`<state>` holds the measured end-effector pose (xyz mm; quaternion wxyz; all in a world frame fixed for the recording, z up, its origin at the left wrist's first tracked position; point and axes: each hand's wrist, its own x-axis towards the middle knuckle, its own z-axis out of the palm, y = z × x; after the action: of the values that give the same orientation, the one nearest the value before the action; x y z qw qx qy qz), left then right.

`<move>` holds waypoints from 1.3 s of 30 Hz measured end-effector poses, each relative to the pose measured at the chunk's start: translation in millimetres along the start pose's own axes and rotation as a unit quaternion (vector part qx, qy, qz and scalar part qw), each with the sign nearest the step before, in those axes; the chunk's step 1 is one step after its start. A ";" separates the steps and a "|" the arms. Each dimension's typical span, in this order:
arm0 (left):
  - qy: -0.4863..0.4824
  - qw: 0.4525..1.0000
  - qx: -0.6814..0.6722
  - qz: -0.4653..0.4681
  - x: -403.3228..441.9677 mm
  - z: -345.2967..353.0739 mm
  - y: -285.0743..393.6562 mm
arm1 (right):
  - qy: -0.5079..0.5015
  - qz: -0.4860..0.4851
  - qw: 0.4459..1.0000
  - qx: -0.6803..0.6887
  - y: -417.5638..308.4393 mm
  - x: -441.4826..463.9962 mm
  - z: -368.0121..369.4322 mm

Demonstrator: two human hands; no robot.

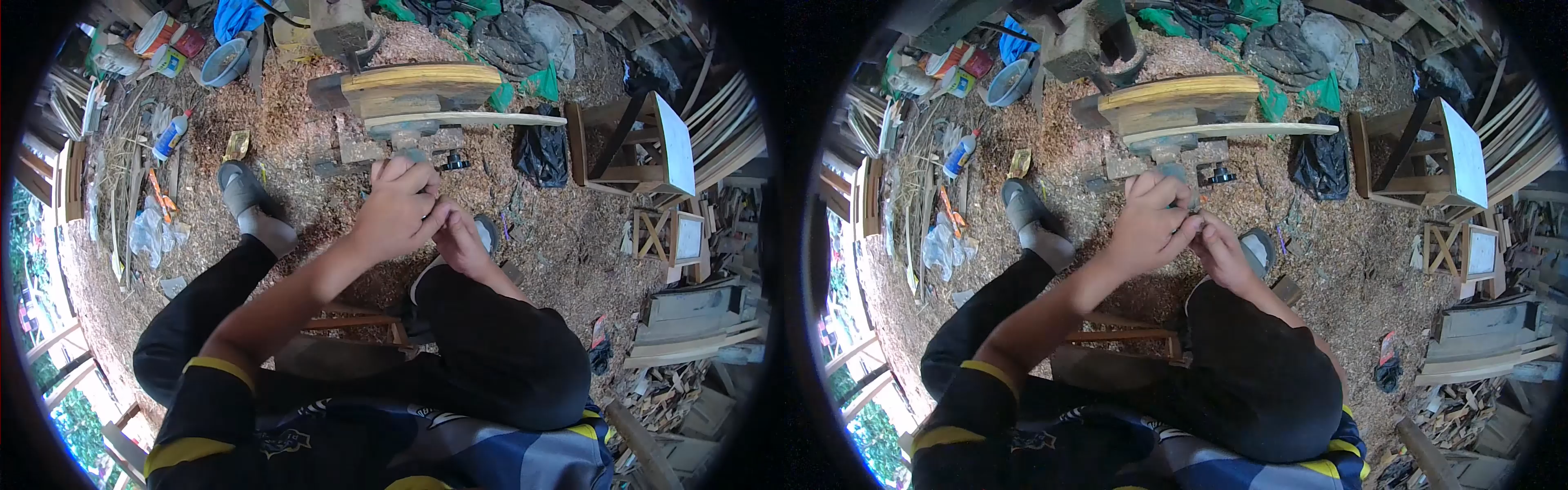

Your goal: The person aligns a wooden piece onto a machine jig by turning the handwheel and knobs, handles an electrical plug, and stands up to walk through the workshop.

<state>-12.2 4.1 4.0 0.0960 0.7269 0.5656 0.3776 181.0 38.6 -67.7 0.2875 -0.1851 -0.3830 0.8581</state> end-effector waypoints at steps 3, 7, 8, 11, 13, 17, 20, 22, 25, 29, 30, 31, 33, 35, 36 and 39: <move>0.045 0.998 -0.032 0.004 -11.8 -1.8 -7.6 | 0.015 -0.026 0.983 -0.180 2.0 1.1 -15.5; 0.130 0.982 -0.124 -0.058 -30.0 16.4 -13.3 | 0.019 0.056 0.927 -0.370 -46.2 1.7 10.4; 0.133 0.980 -0.137 -0.058 -28.5 16.4 -12.3 | 0.017 0.022 0.926 -0.375 -37.9 1.5 5.4; 0.120 0.983 -0.130 -0.048 -29.7 12.4 -17.0 | -0.007 -0.068 0.950 -0.305 -20.5 11.2 -7.5; 0.104 0.987 -0.116 -0.040 -25.6 7.1 -11.5 | -0.050 0.029 0.987 -0.149 7.2 7.3 -33.2; -0.018 0.997 -0.023 -0.068 -4.2 -14.2 12.3 | 0.044 -0.008 0.991 0.125 28.2 4.8 9.1; -0.111 0.991 -0.001 -0.072 9.9 -12.8 12.1 | 0.032 0.052 0.987 0.146 33.6 6.9 -10.3; -0.148 0.985 0.019 -0.084 18.1 -11.7 15.8 | 0.025 0.058 0.989 0.135 39.1 -4.3 -24.5; -0.204 0.973 -0.006 -0.108 21.4 -13.8 16.3 | 0.029 0.059 0.990 0.124 31.0 -1.9 -15.5; -0.145 0.986 -0.052 -0.059 13.7 -6.3 9.3 | -0.005 0.034 0.993 0.115 29.2 -1.8 -16.4; -0.117 0.991 -0.049 -0.032 12.9 -6.6 7.3 | -0.005 0.035 0.993 0.112 26.8 -3.1 -16.4; -0.115 0.992 -0.048 -0.031 12.9 -7.2 4.1 | 0.012 0.041 0.994 0.100 19.8 -2.0 -8.9; -0.125 0.992 -0.032 -0.014 10.0 -7.0 1.3 | 0.031 0.050 0.994 0.089 18.7 -2.3 -3.6; -0.118 0.992 -0.048 -0.014 6.1 -4.3 -2.4 | 0.003 0.041 0.995 0.086 17.5 -2.6 -7.7; -0.112 0.992 -0.059 -0.016 5.5 -1.8 -4.9 | 0.004 0.038 0.996 0.083 14.7 -3.7 -10.3; -0.065 0.992 -0.110 0.001 -7.0 -4.5 -17.1 | 0.014 0.024 1.000 -0.001 2.9 -5.4 -10.7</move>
<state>-28.5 2.4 -5.7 0.2117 0.7357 0.5121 0.3893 189.8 39.5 -76.2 0.2723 -0.2066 -0.3749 0.8617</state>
